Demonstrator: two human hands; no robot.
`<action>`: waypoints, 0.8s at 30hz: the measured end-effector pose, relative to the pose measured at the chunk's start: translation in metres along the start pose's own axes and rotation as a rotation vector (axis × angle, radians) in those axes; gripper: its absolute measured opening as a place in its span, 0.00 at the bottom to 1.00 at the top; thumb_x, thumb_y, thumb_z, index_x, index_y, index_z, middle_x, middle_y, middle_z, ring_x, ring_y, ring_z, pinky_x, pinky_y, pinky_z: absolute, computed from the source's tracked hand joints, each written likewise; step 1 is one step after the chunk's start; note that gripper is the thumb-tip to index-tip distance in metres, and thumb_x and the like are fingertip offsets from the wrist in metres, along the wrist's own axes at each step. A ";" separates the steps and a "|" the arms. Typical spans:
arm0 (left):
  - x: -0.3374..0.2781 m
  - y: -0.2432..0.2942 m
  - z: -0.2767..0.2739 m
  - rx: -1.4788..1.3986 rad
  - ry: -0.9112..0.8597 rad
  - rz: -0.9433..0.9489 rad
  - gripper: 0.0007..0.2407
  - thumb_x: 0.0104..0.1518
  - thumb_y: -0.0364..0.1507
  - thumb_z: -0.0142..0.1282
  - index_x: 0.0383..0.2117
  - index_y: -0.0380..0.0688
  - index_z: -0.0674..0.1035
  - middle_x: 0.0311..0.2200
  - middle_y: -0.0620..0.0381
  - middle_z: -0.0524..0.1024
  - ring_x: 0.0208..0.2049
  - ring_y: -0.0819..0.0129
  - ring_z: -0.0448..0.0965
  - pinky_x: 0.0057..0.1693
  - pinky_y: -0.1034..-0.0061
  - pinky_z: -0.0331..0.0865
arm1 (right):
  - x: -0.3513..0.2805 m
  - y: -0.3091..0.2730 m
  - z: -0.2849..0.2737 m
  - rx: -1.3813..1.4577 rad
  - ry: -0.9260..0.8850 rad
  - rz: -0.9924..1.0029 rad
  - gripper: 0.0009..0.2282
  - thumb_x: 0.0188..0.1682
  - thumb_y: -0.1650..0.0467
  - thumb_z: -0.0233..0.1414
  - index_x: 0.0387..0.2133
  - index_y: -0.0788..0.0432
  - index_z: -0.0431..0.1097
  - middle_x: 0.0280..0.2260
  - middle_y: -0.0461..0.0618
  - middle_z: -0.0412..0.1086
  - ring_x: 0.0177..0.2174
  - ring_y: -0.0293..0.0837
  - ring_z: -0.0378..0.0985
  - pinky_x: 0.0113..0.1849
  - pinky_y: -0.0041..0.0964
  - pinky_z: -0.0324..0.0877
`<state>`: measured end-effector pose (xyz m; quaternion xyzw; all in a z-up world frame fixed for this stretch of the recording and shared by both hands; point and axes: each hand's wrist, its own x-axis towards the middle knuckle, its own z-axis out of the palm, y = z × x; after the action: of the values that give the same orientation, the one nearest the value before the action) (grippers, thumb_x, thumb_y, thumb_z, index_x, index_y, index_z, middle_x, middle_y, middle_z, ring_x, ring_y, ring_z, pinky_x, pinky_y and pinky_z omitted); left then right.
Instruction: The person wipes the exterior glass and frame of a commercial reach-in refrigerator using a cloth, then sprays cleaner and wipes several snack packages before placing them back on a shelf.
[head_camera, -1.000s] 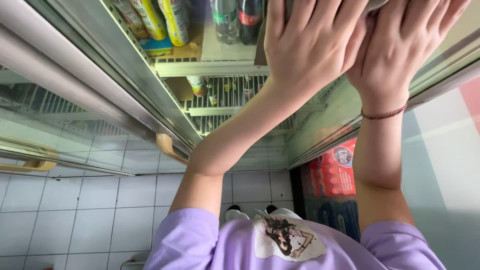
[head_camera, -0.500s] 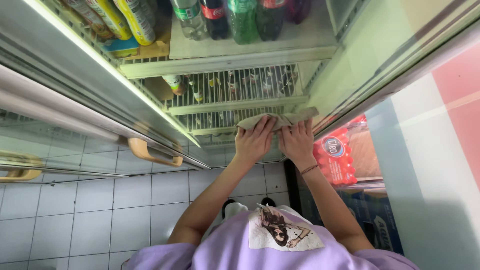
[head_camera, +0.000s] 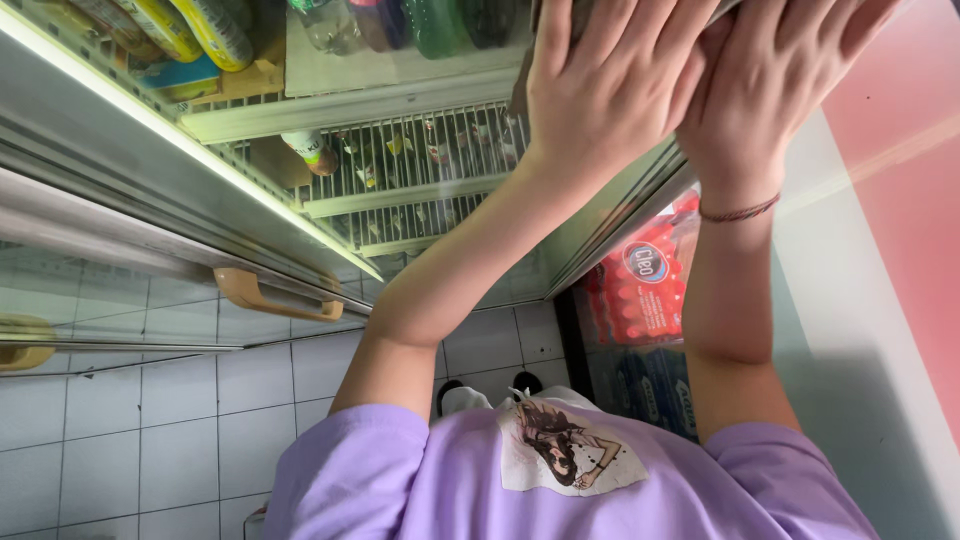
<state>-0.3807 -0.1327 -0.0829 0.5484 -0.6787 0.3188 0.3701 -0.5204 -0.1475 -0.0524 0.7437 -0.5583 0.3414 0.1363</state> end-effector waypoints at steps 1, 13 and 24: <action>-0.011 -0.002 0.004 0.027 0.031 0.020 0.17 0.70 0.39 0.51 0.65 0.64 0.73 0.65 0.68 0.67 0.66 0.72 0.63 0.72 0.51 0.48 | -0.012 0.002 0.014 -0.046 0.128 -0.105 0.25 0.62 0.58 0.42 0.64 0.64 0.59 0.63 0.71 0.55 0.65 0.66 0.50 0.66 0.70 0.37; -0.231 0.000 0.066 -0.093 -0.129 -0.038 0.18 0.64 0.36 0.55 0.61 0.61 0.76 0.65 0.70 0.66 0.55 0.77 0.70 0.54 0.66 0.64 | -0.233 0.053 0.192 -0.043 -0.070 -0.230 0.13 0.54 0.65 0.54 0.40 0.65 0.71 0.42 0.63 0.67 0.56 0.68 0.63 0.62 0.77 0.43; -0.021 0.065 0.036 -0.112 -0.043 0.025 0.23 0.70 0.30 0.42 0.73 0.61 0.65 0.72 0.71 0.55 0.69 0.73 0.53 0.73 0.55 0.33 | -0.052 0.060 0.043 -0.179 0.265 -0.108 0.23 0.64 0.63 0.43 0.64 0.71 0.58 0.63 0.68 0.57 0.63 0.59 0.61 0.58 0.86 0.29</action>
<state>-0.4478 -0.1398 -0.1212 0.5249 -0.7102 0.2730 0.3816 -0.5676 -0.1545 -0.1290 0.7058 -0.5231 0.3776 0.2928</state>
